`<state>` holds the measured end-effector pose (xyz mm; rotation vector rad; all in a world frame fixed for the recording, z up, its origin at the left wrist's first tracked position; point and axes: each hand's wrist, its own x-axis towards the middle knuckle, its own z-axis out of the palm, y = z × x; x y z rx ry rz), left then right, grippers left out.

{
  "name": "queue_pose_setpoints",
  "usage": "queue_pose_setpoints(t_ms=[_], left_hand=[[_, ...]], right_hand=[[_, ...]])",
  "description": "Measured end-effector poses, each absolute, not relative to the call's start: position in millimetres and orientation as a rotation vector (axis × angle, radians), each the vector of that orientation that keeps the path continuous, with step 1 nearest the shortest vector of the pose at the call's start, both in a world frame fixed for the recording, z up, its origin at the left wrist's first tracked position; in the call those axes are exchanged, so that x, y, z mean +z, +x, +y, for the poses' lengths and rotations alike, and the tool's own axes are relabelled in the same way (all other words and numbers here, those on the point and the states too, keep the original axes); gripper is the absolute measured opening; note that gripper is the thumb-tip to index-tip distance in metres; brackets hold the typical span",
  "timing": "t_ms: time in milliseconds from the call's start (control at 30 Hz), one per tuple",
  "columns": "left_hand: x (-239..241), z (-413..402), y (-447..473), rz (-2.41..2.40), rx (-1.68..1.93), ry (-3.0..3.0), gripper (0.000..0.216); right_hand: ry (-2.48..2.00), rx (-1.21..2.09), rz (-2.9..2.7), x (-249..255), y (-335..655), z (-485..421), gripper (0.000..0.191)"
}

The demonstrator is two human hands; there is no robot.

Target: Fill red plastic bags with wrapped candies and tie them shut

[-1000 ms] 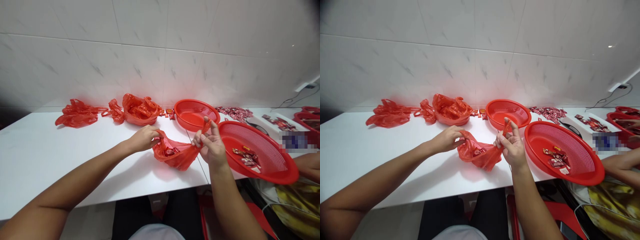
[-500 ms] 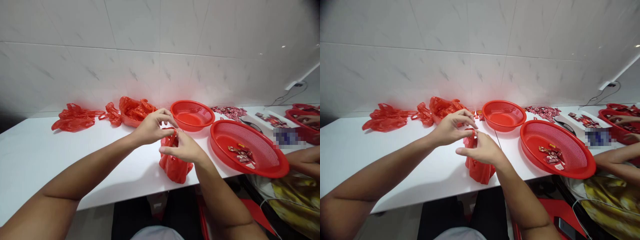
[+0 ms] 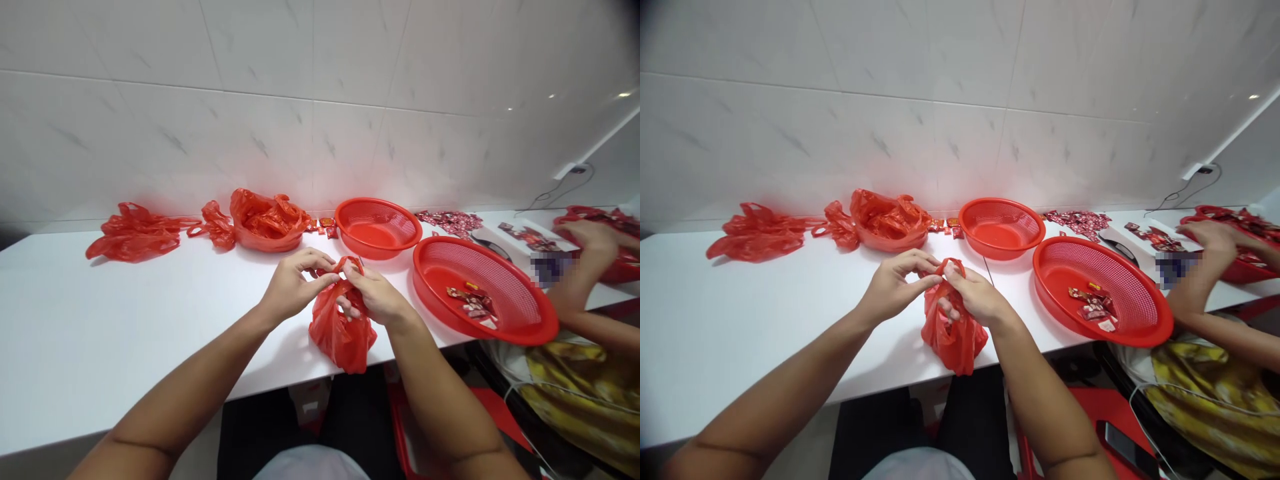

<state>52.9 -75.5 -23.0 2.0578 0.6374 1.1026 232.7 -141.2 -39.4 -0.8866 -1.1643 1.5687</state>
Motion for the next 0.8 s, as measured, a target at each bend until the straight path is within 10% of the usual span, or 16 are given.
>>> queue_pose_setpoints(t_ms=[700, 800], left_hand=[[-17.3, -111.7, 37.2, 0.511, 0.995, 2.122, 0.007], [-29.0, -114.4, 42.6, 0.437, 0.989, 2.024, 0.055]], right_hand=[[-0.936, 1.465, -1.13, -41.3, 243.5, -149.4, 0.056], [-0.927, 1.495, -1.194, -39.1, 248.3, -154.9, 0.052]])
